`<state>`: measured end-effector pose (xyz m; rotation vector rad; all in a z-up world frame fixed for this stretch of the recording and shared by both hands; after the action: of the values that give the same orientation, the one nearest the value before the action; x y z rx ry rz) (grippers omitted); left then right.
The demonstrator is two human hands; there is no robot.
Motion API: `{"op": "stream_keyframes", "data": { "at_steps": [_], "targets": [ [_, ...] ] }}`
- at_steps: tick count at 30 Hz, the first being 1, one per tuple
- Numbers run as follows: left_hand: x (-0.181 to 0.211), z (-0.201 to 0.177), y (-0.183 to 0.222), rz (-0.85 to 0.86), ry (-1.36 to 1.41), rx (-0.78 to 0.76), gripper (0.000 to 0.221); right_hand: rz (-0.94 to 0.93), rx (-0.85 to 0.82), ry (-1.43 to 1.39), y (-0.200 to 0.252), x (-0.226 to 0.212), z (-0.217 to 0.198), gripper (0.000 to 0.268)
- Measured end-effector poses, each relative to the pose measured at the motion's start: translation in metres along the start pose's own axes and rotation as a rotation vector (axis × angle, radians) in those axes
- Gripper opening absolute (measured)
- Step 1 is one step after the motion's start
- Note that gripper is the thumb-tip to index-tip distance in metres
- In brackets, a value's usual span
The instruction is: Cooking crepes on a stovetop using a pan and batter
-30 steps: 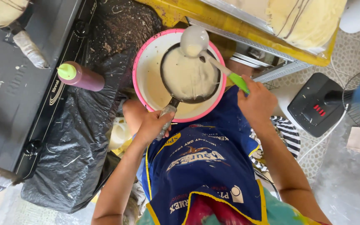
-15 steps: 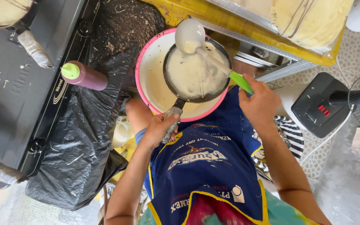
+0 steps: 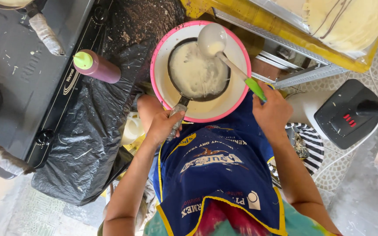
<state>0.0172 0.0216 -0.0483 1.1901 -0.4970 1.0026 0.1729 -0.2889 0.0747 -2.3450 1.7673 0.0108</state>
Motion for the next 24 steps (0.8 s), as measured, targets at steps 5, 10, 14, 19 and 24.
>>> {"op": "stream_keyframes", "data": {
  "at_steps": [5,10,14,19,24],
  "targets": [
    [-0.009,0.008,-0.005,0.016,0.030,-0.005,0.035,-0.023,0.030,0.051,0.009,0.004,-0.002,0.042],
    [-0.015,-0.011,-0.009,0.035,0.042,0.034,0.035,-0.002,-0.019,0.016,0.017,0.028,-0.009,0.040],
    [0.013,-0.032,0.003,-0.011,-0.379,0.161,0.036,0.190,-0.326,-0.057,0.003,0.062,0.032,0.042],
    [0.061,-0.030,0.044,0.226,-1.173,0.500,0.049,0.221,-0.642,0.077,0.003,0.080,0.125,0.046],
    [0.084,0.029,0.090,0.819,-1.820,0.742,0.040,-0.032,-0.688,0.231,0.017,0.021,0.150,0.035]
  ]
}}
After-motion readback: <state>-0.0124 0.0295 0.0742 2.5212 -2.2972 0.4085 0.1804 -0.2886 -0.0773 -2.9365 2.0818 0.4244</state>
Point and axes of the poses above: each hand's wrist, its own y-axis away from the middle knuckle, its own z-axis out of the palm, x = y × z, the point moved 10 cm from there along -y, towards the middle knuckle, and after that the axes turned 14 degrees about -x, right-handed, at the moved point
